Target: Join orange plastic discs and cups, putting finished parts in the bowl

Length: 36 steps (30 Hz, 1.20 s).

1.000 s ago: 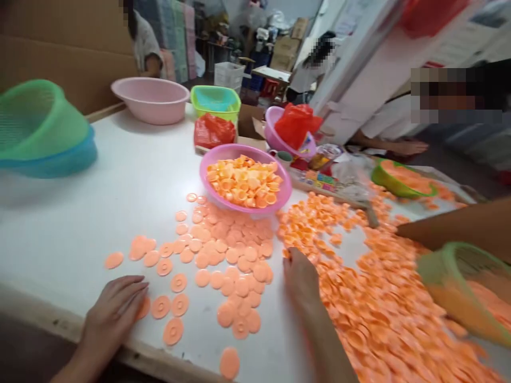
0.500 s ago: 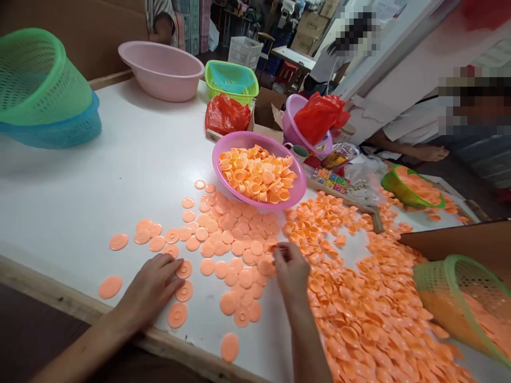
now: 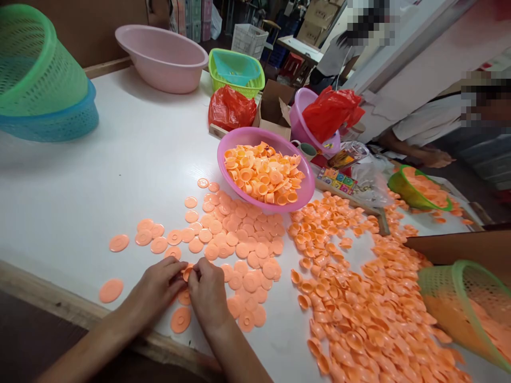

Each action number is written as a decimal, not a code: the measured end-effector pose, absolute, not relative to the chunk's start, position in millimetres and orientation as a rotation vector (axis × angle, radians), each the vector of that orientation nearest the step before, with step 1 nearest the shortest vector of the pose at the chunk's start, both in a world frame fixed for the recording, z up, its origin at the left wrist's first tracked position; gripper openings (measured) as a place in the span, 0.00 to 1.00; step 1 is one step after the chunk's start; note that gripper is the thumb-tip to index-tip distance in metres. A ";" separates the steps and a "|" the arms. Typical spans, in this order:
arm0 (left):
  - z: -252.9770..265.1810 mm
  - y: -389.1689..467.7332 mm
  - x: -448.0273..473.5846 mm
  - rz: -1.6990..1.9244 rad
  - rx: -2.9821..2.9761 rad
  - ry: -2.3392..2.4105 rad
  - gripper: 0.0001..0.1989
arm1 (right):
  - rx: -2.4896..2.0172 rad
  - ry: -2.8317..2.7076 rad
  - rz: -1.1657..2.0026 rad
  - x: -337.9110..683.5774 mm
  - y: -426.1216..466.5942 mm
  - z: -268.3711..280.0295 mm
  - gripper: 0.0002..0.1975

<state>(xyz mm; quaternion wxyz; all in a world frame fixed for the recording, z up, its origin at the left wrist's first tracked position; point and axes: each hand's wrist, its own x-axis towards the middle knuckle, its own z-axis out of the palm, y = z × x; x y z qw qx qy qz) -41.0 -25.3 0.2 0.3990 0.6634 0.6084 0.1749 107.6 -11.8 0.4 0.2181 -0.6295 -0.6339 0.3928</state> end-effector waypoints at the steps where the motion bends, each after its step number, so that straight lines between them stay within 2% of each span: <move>1: 1.5 -23.8 -42.7 0.465 1.637 1.511 0.07 | -1.747 -1.766 1.087 107.5 -12.6 1.1 0.09; 9: -4.9 -13.3 -25.6 0.619 1.480 1.675 0.09 | -1.777 -1.767 1.125 106.1 -12.9 5.4 0.10; 21: -11.2 -16.4 -34.7 0.671 1.567 1.623 0.13 | -1.739 -1.673 1.077 99.1 -24.0 -4.8 0.08; 25: -5.3 -18.8 -44.9 0.808 1.572 1.536 0.12 | -1.648 -1.632 1.069 114.2 0.1 8.3 0.08; 29: -6.0 -34.8 -62.1 0.860 1.564 1.635 0.17 | -1.556 -1.414 0.829 149.7 65.7 63.1 0.08; 32: -26.8 -45.5 -73.0 0.768 1.707 1.595 0.15 | -1.480 -1.335 0.640 193.0 105.5 92.5 0.15; 36: -59.1 -48.0 -75.9 0.706 1.959 1.519 0.12 | -1.902 -1.420 0.221 267.6 93.7 79.7 0.12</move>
